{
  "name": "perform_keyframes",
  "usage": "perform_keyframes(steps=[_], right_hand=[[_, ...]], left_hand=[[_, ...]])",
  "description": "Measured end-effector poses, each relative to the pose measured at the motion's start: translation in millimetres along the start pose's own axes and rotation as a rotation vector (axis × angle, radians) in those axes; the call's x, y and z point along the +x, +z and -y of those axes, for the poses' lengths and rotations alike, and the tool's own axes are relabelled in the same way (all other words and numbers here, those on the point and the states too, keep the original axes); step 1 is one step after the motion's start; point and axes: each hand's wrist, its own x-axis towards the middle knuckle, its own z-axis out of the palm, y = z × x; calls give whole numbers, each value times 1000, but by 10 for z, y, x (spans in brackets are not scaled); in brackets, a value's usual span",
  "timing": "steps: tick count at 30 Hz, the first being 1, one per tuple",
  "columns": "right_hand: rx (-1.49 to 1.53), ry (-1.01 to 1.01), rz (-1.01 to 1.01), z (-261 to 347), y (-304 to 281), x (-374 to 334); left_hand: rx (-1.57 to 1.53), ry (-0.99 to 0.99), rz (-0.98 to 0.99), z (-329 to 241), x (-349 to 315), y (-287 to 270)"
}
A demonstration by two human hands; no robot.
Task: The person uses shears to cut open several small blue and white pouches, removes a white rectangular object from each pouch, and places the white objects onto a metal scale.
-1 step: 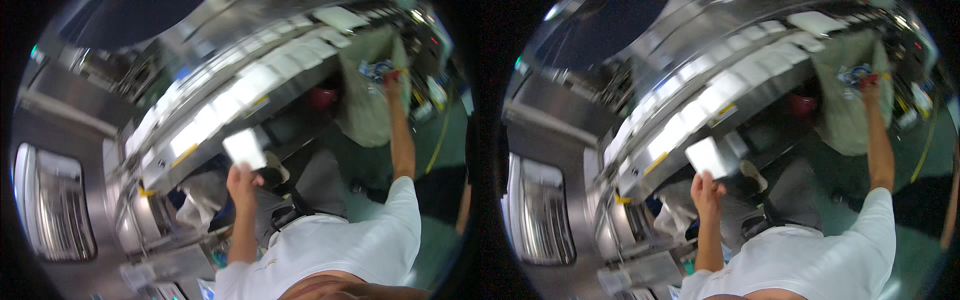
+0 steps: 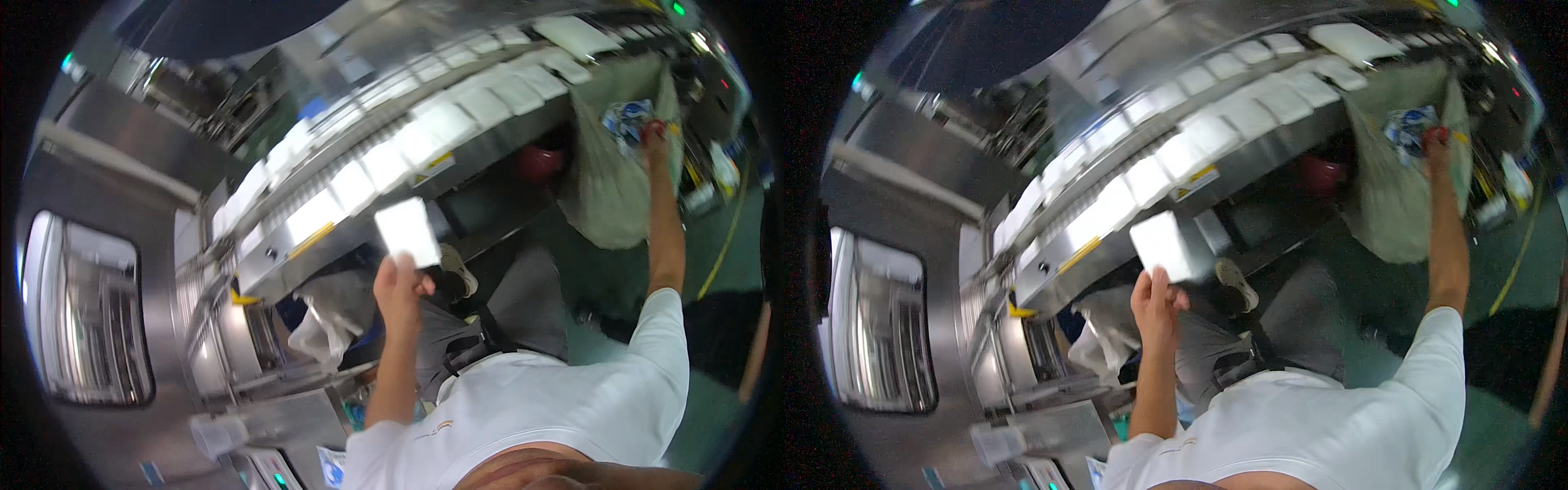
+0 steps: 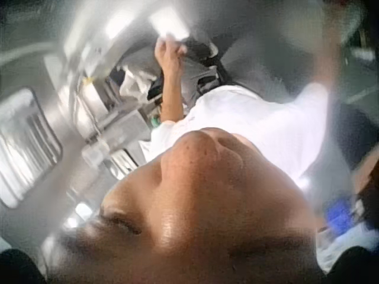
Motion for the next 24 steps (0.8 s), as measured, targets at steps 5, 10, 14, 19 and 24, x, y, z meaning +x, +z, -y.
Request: perform_keyframes(steps=[5, 10, 14, 19, 24], right_hand=[[168, 126, -98, -640, 30, 587], [285, 116, -49, -1124, -173, 283], [64, 192, 165, -1103, -345, -729], [34, 273, 56, -1021, -921, -1189], [11, 307, -19, -911, -1199, -1389]], left_hand=[[106, 144, -104, -807, 664, -248], [151, 238, -109, -1226, 2266, -368], [142, 125, -226, -1209, 3358, -712], [203, 30, -304, -1011, 4096, -592], [671, 180, -330, -1073, 4085, -649]])
